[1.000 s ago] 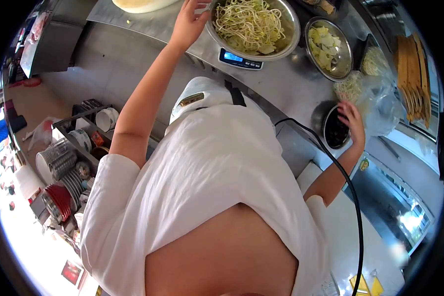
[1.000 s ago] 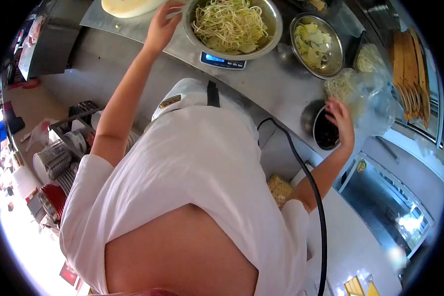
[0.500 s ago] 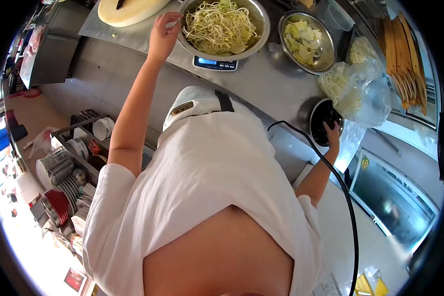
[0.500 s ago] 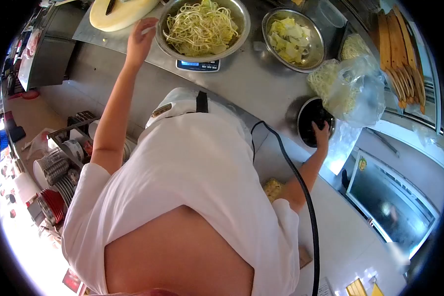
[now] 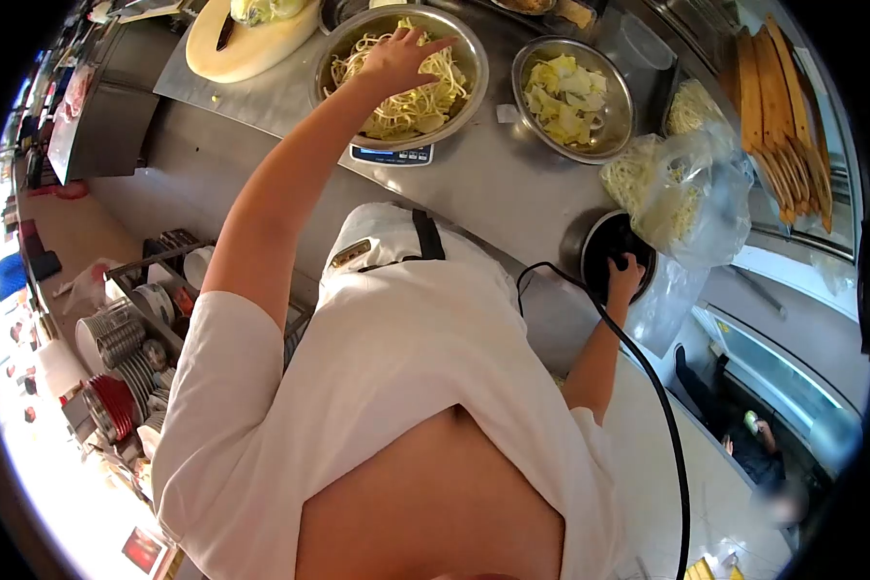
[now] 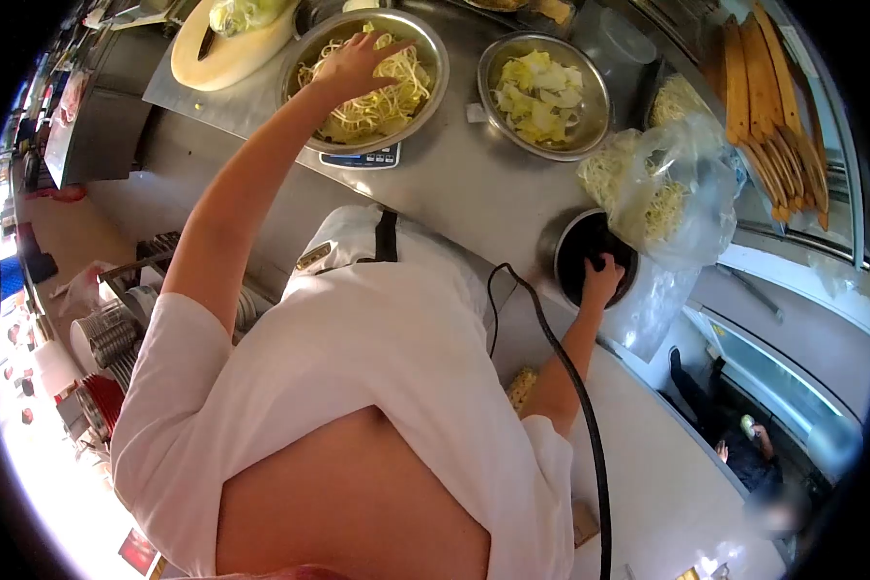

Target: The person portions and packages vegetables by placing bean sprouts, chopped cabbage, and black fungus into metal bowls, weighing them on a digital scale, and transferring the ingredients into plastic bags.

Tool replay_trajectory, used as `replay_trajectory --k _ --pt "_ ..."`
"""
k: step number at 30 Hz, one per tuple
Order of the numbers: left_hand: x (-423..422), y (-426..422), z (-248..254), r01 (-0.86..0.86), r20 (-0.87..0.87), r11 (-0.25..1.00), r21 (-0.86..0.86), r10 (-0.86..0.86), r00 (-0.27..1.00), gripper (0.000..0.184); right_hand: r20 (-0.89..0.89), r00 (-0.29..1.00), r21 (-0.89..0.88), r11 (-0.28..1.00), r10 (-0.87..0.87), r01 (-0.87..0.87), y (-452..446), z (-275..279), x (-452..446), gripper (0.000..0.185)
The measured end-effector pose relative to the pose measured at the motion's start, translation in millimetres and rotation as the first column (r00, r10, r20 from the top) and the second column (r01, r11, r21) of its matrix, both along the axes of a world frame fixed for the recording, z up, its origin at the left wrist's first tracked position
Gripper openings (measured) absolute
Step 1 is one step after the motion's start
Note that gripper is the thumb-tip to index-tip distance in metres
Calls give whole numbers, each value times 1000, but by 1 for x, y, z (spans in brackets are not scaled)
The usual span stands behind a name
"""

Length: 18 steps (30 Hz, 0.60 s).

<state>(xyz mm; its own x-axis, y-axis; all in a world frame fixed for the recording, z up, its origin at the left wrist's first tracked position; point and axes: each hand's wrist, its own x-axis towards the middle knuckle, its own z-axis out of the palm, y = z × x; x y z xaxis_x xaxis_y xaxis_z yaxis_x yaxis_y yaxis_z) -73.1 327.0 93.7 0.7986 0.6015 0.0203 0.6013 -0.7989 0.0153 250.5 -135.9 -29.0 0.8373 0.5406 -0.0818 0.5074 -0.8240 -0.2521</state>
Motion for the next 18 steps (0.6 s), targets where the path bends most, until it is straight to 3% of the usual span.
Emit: replay_trajectory --k 1,4,8,9,11,13,18 --pt "7 -3 6 -11 -92 1000 25 13 996 65 -2 1000 12 1000 -9 9 -2 2 -1 42" --pt "12 17 -17 2 -151 997 -74 -13 988 58 -30 996 110 991 81 -77 -12 -3 0 40" --pt "8 31 -24 -12 -104 987 -163 -6 995 46 -69 993 263 958 -100 115 1 12 -21 61" --pt "4 37 -26 42 15 984 -173 -40 999 37 -58 998 266 962 -39 53 0 10 -20 65" --pt "-1 47 -14 132 95 970 -206 -114 989 28 -40 996 266 961 82 -69 -1 2 -20 73" --pt "-1 49 8 184 227 963 -198 -137 964 16 -88 995 172 985 40 -25 3 5 -23 75" --pt "-3 35 87 111 262 983 -148 -69 963 13 -131 991 174 985 29 -6 3 -1 -15 76"
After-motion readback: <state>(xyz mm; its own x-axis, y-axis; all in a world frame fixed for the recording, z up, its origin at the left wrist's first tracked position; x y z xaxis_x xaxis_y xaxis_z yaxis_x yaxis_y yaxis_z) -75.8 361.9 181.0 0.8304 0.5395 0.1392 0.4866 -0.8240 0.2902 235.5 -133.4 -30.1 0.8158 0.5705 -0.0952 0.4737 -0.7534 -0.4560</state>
